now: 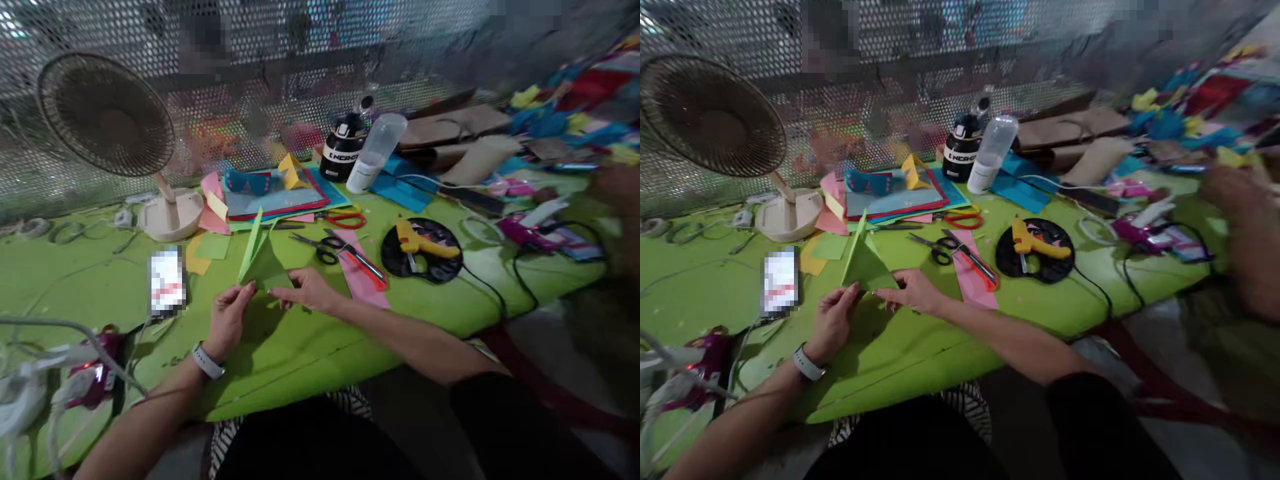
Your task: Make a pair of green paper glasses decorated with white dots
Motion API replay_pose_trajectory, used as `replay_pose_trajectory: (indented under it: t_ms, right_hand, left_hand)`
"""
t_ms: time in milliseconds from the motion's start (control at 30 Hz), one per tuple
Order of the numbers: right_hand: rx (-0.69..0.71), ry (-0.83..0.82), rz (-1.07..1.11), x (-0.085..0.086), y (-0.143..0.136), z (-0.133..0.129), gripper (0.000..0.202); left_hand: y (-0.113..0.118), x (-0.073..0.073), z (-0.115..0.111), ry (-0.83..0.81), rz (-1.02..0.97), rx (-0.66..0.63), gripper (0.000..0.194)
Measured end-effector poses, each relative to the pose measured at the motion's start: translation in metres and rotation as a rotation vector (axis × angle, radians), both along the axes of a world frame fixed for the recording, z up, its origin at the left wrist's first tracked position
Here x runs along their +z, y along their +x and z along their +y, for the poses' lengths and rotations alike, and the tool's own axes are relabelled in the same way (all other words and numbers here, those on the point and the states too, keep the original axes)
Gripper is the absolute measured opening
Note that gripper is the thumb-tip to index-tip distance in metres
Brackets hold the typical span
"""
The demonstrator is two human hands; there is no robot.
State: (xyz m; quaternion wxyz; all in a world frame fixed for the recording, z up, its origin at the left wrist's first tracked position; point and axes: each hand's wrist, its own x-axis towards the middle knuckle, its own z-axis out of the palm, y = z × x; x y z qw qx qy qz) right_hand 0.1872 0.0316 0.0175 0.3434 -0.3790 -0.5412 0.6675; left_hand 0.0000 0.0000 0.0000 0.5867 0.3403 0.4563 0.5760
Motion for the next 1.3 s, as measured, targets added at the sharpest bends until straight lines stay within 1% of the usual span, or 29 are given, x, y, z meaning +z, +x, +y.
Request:
replay_pose_trajectory:
  t_ms: [133, 233, 367, 500, 567, 667, 733, 800, 900, 967, 1000, 1067, 1167, 1233, 1300]
  right_hand:
    - [-0.003, 0.036, -0.002, 0.001, 0.006, 0.002, 0.045]
    - [-0.017, 0.053, -0.009, 0.005, 0.013, 0.004, 0.038]
    - [-0.032, 0.057, -0.014, 0.009, 0.023, 0.006, 0.032]
    - [-0.133, 0.097, 0.003, 0.011, 0.027, 0.008, 0.032]
    - [-0.117, 0.100, -0.011, 0.011, 0.025, 0.007, 0.033]
    - [-0.046, 0.087, -0.049, 0.010, 0.017, 0.004, 0.036]
    - [-0.035, 0.082, -0.056, 0.008, 0.012, 0.003, 0.037]
    - [-0.043, 0.074, -0.040, 0.007, 0.008, 0.001, 0.038]
    - [-0.036, 0.065, 0.006, 0.004, 0.002, -0.003, 0.038]
    - [-0.014, 0.063, 0.023, 0.001, -0.001, -0.006, 0.038]
    - [-0.001, 0.060, 0.029, 0.000, -0.002, -0.007, 0.039]
    - [0.015, 0.064, 0.043, -0.001, -0.002, -0.007, 0.039]
    - [0.018, 0.101, 0.046, 0.000, 0.003, -0.005, 0.038]
    - [0.006, 0.131, 0.026, 0.002, 0.009, -0.001, 0.038]
    - [0.005, 0.153, -0.003, 0.004, 0.016, 0.004, 0.037]
  left_hand:
    - [0.002, 0.011, 0.005, -0.015, -0.088, 0.084, 0.026]
    - [0.001, 0.016, 0.009, -0.018, -0.184, 0.148, 0.029]
    - [-0.003, 0.016, 0.013, -0.019, -0.225, 0.187, 0.028]
    - [-0.005, 0.014, 0.013, -0.011, -0.225, 0.180, 0.025]
    - [-0.003, 0.014, 0.012, -0.022, -0.215, 0.159, 0.024]
    - [0.000, 0.014, 0.009, -0.049, -0.199, 0.127, 0.025]
    - [0.001, 0.013, 0.007, -0.048, -0.189, 0.092, 0.025]
    - [0.001, 0.009, 0.005, -0.056, -0.162, 0.016, 0.023]
    - [0.003, 0.004, 0.001, -0.123, -0.073, -0.133, 0.023]
    - [0.004, 0.001, -0.002, -0.137, -0.012, -0.186, 0.022]
    - [0.004, 0.000, -0.002, -0.128, 0.009, -0.193, 0.021]
    - [0.003, -0.001, -0.001, -0.102, 0.029, -0.172, 0.019]
    - [-0.003, 0.000, 0.004, -0.055, -0.005, -0.074, 0.018]
    - [-0.007, 0.003, 0.009, -0.016, -0.040, -0.010, 0.019]
    - [-0.011, 0.008, 0.012, 0.003, -0.076, -0.002, 0.020]
